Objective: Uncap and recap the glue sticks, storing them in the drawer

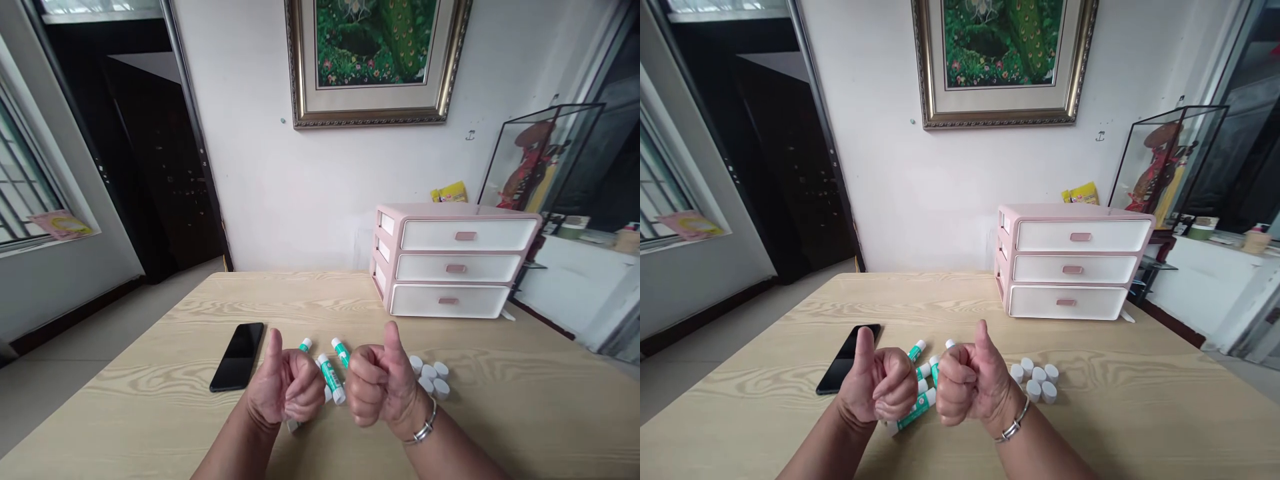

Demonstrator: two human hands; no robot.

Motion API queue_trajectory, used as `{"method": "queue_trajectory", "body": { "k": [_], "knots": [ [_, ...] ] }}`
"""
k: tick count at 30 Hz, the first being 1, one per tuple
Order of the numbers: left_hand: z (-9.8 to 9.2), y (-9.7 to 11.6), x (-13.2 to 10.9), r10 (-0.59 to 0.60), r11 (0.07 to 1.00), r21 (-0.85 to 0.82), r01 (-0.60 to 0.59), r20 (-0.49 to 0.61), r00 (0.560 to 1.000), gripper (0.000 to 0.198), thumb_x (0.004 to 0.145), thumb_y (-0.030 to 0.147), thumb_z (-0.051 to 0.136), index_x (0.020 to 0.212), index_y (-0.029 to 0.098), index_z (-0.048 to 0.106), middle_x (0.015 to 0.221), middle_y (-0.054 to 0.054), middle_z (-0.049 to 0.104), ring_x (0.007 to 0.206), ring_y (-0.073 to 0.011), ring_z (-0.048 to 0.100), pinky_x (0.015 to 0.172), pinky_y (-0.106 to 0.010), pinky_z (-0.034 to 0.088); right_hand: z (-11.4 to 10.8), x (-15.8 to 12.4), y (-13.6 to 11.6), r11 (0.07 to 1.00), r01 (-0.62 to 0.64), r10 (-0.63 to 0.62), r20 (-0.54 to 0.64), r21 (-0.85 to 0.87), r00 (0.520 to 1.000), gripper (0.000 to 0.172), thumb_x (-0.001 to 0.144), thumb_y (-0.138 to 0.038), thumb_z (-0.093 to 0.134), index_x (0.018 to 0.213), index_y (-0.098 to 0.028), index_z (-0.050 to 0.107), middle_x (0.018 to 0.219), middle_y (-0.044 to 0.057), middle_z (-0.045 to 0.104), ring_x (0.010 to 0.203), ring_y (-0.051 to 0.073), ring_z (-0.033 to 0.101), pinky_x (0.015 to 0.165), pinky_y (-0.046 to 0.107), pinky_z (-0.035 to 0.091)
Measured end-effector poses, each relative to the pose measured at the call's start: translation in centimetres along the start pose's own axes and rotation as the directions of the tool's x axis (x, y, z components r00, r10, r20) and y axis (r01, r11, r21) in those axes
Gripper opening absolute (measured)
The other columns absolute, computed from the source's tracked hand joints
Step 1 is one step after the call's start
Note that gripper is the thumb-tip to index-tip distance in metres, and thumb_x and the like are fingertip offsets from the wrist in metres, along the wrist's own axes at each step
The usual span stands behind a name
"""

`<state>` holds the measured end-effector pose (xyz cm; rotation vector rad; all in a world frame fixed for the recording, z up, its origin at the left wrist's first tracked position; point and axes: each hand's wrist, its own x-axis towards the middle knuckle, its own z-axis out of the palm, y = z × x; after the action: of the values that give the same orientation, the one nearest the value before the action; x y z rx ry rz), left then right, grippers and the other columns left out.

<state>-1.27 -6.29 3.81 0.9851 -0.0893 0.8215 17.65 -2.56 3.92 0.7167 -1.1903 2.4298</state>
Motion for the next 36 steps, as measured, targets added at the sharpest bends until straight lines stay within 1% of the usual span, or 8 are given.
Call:
{"method": "queue_trajectory", "body": {
  "k": [3, 6, 11, 14, 18, 25, 30, 36],
  "knots": [
    [-0.1, 1.2, 1.0, -0.006, 1.000, 0.022, 0.006, 0.021, 1.000, 0.081, 0.080, 0.092, 0.027, 0.044, 0.019, 0.034, 0.039, 0.006, 0.027, 0.032, -0.0029, 0.018, 0.028, -0.014, 0.013, -1.2, 0.7, -1.2, 1.000, -0.008, 0.009, 0.032, -0.024, 0.999, 0.074, 0.085, -0.091, 0.016, 0.060, -0.023, 0.033, 0.048, -0.009, 0.025, 0.041, 0.006, 0.019, 0.041, 0.021, 0.018],
    [-0.7, 2.0, 1.5, -0.014, 0.999, 0.049, 0.013, 0.024, 1.000, 0.081, 0.078, 0.093, 0.029, 0.043, 0.020, 0.030, 0.038, 0.007, 0.024, 0.030, -0.0024, 0.017, 0.028, -0.015, 0.012, -2.6, 0.8, -2.0, 1.000, -0.010, 0.011, 0.028, -0.027, 1.000, 0.074, 0.085, -0.091, 0.014, 0.060, -0.023, 0.031, 0.048, -0.009, 0.024, 0.040, 0.006, 0.017, 0.040, 0.021, 0.017],
    [-2.6, 2.3, 1.4, -0.062, 0.995, 0.077, 0.061, 0.009, 0.998, 0.082, 0.076, 0.094, 0.031, 0.042, 0.020, 0.027, 0.036, 0.007, 0.021, 0.029, -0.0020, 0.015, 0.027, -0.015, 0.012, -4.3, -0.3, -1.7, 1.000, -0.025, 0.025, 0.015, -0.010, 1.000, 0.075, 0.082, -0.093, 0.012, 0.059, -0.024, 0.030, 0.047, -0.009, 0.024, 0.040, 0.006, 0.018, 0.040, 0.022, 0.018],
    [-3.3, 2.2, 1.1, -0.084, 0.992, 0.093, 0.087, -0.035, 0.996, 0.082, 0.074, 0.096, 0.029, 0.041, 0.021, 0.026, 0.035, 0.007, 0.021, 0.028, -0.0025, 0.015, 0.027, -0.016, 0.012, -4.4, -1.0, -1.3, 1.000, -0.029, 0.029, -0.020, -0.002, 0.999, 0.077, 0.079, -0.096, 0.011, 0.058, -0.024, 0.030, 0.046, -0.009, 0.024, 0.040, 0.006, 0.018, 0.040, 0.021, 0.018],
    [-3.5, 2.1, 0.7, -0.091, 0.991, 0.092, 0.099, -0.086, 0.992, 0.083, 0.073, 0.097, 0.028, 0.039, 0.022, 0.025, 0.034, 0.007, 0.020, 0.027, -0.0026, 0.014, 0.027, -0.016, 0.011, -4.2, -1.2, -1.2, 1.000, -0.019, 0.020, -0.064, 0.019, 0.998, 0.078, 0.075, -0.098, 0.013, 0.056, -0.024, 0.029, 0.044, -0.009, 0.023, 0.039, 0.006, 0.019, 0.040, 0.021, 0.019],
    [-3.4, 1.7, 0.1, -0.077, 0.991, 0.095, 0.090, -0.134, 0.988, 0.082, 0.074, 0.096, 0.033, 0.040, 0.022, 0.024, 0.034, 0.007, 0.021, 0.028, -0.0025, 0.014, 0.028, -0.016, 0.010, -4.2, -0.9, -1.0, 1.000, -0.013, 0.014, -0.049, 0.009, 0.999, 0.075, 0.079, -0.095, 0.016, 0.056, -0.024, 0.026, 0.044, -0.009, 0.023, 0.040, 0.006, 0.018, 0.040, 0.022, 0.018],
    [-3.4, 1.5, 0.1, -0.080, 0.993, 0.078, 0.090, -0.120, 0.989, 0.080, 0.076, 0.094, 0.034, 0.041, 0.023, 0.027, 0.034, 0.007, 0.021, 0.028, -0.0023, 0.013, 0.029, -0.016, 0.009, -4.3, -1.1, -0.8, 0.998, -0.054, 0.056, -0.086, 0.017, 0.995, 0.078, 0.075, -0.099, 0.020, 0.055, -0.024, 0.027, 0.042, -0.010, 0.023, 0.040, 0.006, 0.018, 0.040, 0.021, 0.018],
    [-3.6, 1.5, 0.0, -0.073, 0.993, 0.087, 0.086, -0.138, 0.988, 0.080, 0.077, 0.094, 0.030, 0.041, 0.023, 0.026, 0.035, 0.007, 0.021, 0.029, -0.0025, 0.013, 0.029, -0.016, 0.010, -4.1, -1.1, -0.8, 0.999, -0.040, 0.040, -0.051, 0.002, 0.998, 0.076, 0.079, -0.096, 0.022, 0.056, -0.024, 0.027, 0.044, -0.010, 0.023, 0.040, 0.005, 0.018, 0.041, 0.021, 0.018]
  ]
}}
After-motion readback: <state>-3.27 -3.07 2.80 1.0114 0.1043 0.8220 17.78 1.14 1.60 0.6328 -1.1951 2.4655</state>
